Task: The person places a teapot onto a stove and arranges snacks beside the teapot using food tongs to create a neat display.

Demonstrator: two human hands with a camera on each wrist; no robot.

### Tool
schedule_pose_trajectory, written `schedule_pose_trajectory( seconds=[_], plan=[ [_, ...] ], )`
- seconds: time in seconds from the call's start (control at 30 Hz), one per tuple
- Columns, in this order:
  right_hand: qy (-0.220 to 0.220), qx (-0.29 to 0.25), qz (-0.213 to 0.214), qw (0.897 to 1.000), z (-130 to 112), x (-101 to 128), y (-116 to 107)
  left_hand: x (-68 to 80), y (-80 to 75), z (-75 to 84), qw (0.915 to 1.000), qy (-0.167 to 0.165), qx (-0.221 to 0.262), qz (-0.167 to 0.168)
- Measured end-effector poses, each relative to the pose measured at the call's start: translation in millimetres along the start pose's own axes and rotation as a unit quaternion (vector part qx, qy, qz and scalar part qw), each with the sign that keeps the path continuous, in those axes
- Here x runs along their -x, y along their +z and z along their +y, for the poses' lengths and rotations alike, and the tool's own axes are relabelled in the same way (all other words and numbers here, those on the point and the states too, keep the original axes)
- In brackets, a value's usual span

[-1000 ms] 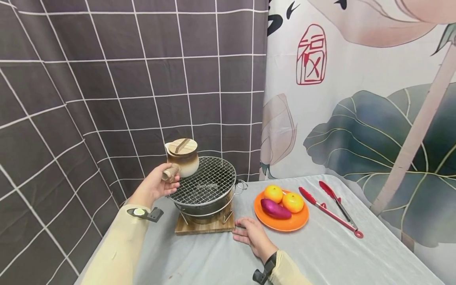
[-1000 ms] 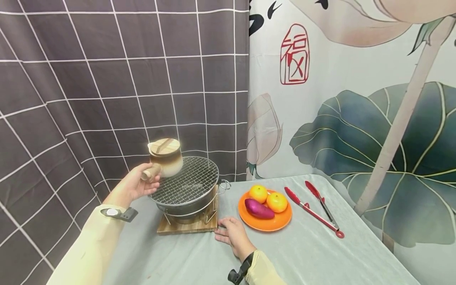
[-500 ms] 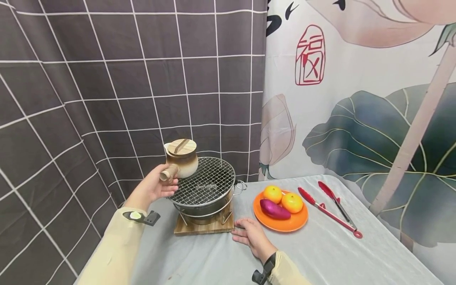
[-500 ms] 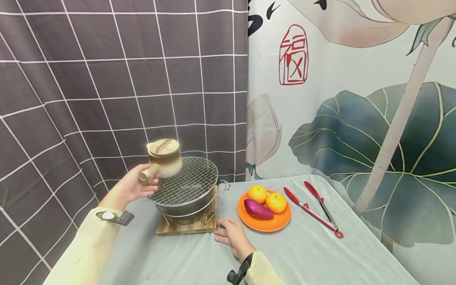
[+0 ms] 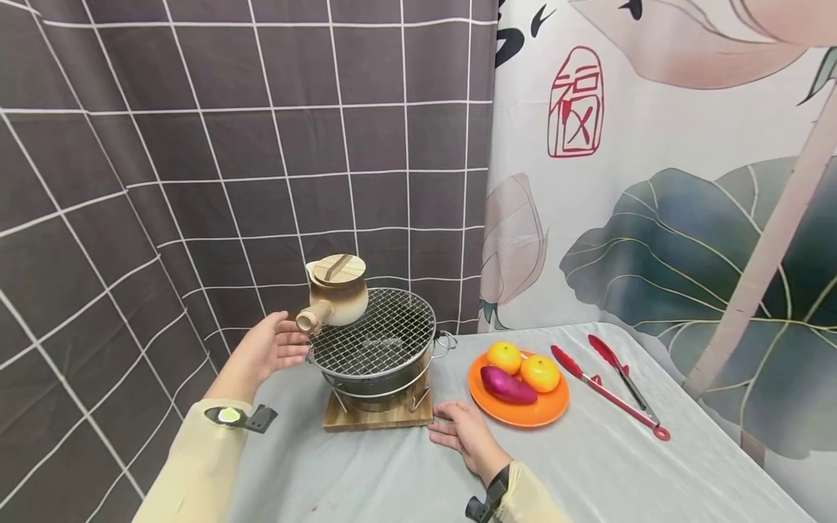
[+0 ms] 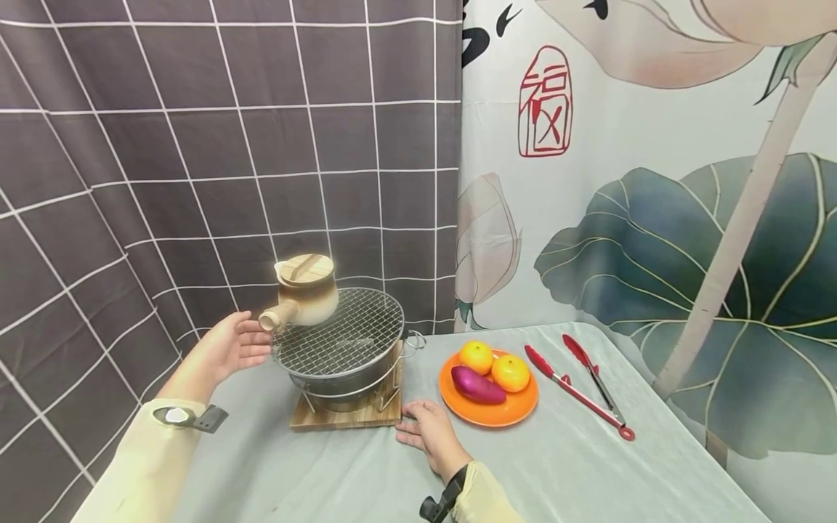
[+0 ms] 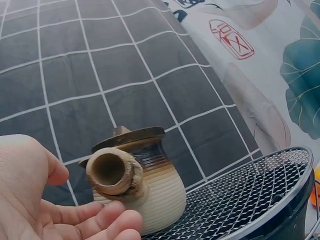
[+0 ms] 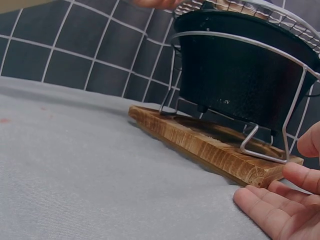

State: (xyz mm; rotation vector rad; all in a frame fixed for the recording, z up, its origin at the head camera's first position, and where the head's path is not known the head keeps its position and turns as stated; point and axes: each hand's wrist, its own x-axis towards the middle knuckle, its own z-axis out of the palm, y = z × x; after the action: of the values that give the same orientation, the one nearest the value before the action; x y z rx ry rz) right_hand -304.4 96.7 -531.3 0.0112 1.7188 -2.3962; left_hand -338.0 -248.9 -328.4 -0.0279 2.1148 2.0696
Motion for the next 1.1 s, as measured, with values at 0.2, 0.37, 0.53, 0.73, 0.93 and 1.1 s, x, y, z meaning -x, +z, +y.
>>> schedule_pose_trajectory(
  seconds=[0.2, 0.37, 0.53, 0.73, 0.93, 1.1],
  plan=[
    [-0.003, -0.001, 0.0, 1.0, 1, -1, 0, 7.8, -5.5, -5.1, 0.9977, 0.01, 0.059, 0.033],
    [-0.004, -0.001, 0.0, 1.0, 1, -2, 0, 12.8, -11.0, -16.2, 0.9918, 0.011, 0.116, 0.052],
    [0.0, 0.002, 0.002, 1.0, 1, -2, -1, 16.6, -14.7, -31.2, 0.9891, 0.007, 0.134, 0.061],
    [-0.001, 0.006, 0.001, 1.0, 1, -1, 0, 18.9, -16.7, -52.2, 0.9811, -0.006, 0.178, 0.076],
    [0.0, 0.007, 0.001, 1.0, 0, -1, 0, 18.7, -16.4, -77.3, 0.9789, -0.014, 0.186, 0.083],
    [-0.001, 0.007, 0.0, 1.0, 0, -1, 0, 18.4, -12.6, -100.9, 0.9815, -0.016, 0.167, 0.093]
  ],
)
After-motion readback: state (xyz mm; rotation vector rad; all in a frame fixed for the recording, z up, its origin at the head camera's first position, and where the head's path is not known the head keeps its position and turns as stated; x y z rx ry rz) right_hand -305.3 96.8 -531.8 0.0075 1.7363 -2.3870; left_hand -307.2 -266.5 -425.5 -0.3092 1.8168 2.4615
